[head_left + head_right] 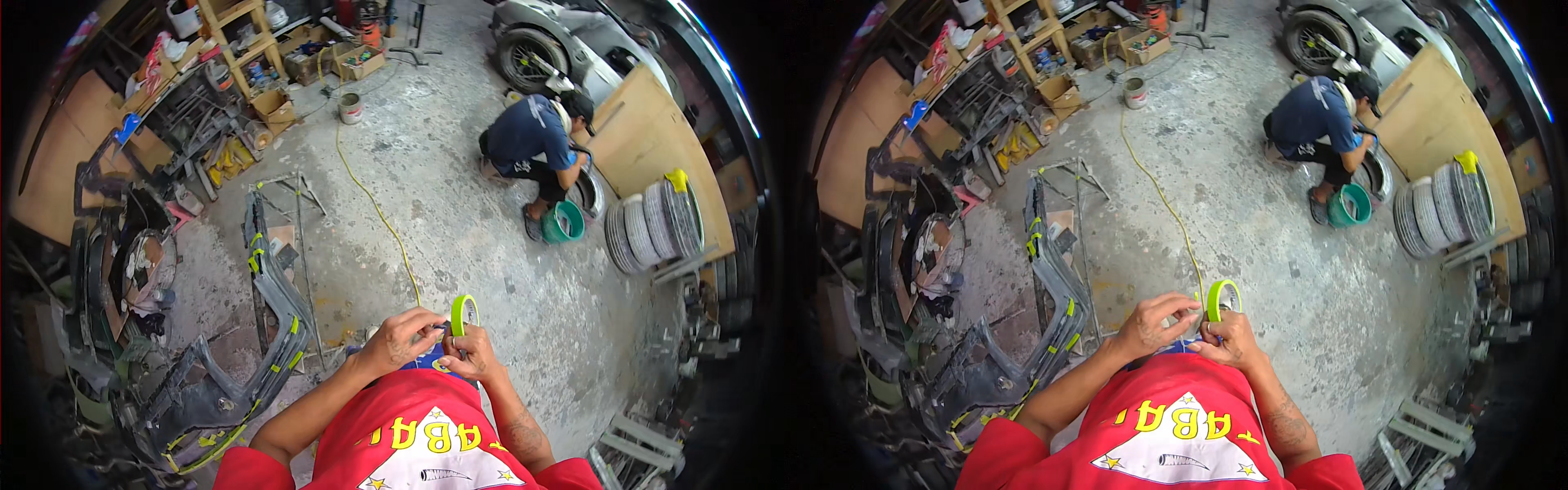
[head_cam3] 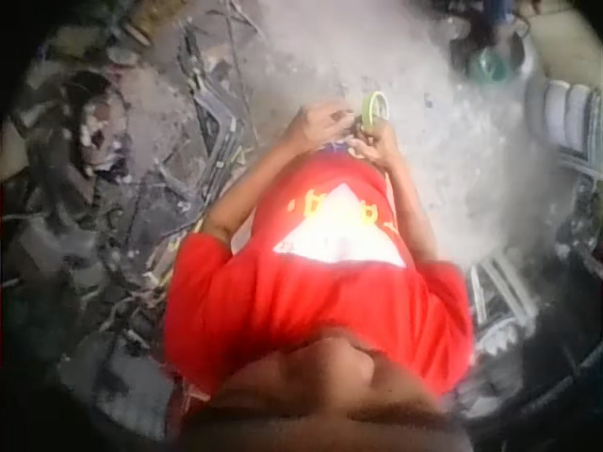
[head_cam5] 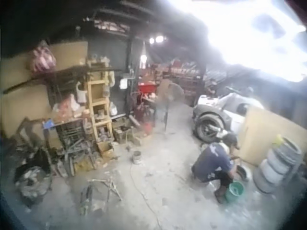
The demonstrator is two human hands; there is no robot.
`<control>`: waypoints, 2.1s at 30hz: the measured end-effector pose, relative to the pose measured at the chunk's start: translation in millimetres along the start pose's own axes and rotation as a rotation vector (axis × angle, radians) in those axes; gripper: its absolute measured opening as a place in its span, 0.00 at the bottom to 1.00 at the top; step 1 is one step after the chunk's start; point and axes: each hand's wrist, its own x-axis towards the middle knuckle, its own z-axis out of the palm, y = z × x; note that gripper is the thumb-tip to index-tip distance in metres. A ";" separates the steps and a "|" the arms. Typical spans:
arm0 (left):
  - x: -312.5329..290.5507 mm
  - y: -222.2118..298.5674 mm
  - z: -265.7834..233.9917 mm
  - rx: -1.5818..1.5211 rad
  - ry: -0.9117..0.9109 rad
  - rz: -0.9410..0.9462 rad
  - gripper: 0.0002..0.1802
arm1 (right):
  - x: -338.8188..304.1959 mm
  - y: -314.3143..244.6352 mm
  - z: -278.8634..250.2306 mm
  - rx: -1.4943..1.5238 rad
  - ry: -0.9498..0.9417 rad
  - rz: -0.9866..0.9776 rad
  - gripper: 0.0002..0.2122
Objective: The person applies bright green masking tape to a gray car bumper mounted on a stand. They repeatedly tear off pieces of tape and press them along the bumper's edges and contours, covering specific areas while another person works nearby.
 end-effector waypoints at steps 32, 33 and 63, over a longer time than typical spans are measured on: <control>81.6 -85.5 -69.1 0.241 1.114 -0.426 0.07 | 375.4 71.6 29.9 0.120 -1.317 -0.426 0.21; 76.7 -89.3 -74.8 0.237 1.120 -0.418 0.07 | 379.9 65.4 37.4 0.111 -1.319 -0.428 0.21; -51.6 -132.3 -238.9 -0.681 1.623 -0.371 0.07 | 495.5 -24.4 249.9 -0.164 -1.315 -0.489 0.08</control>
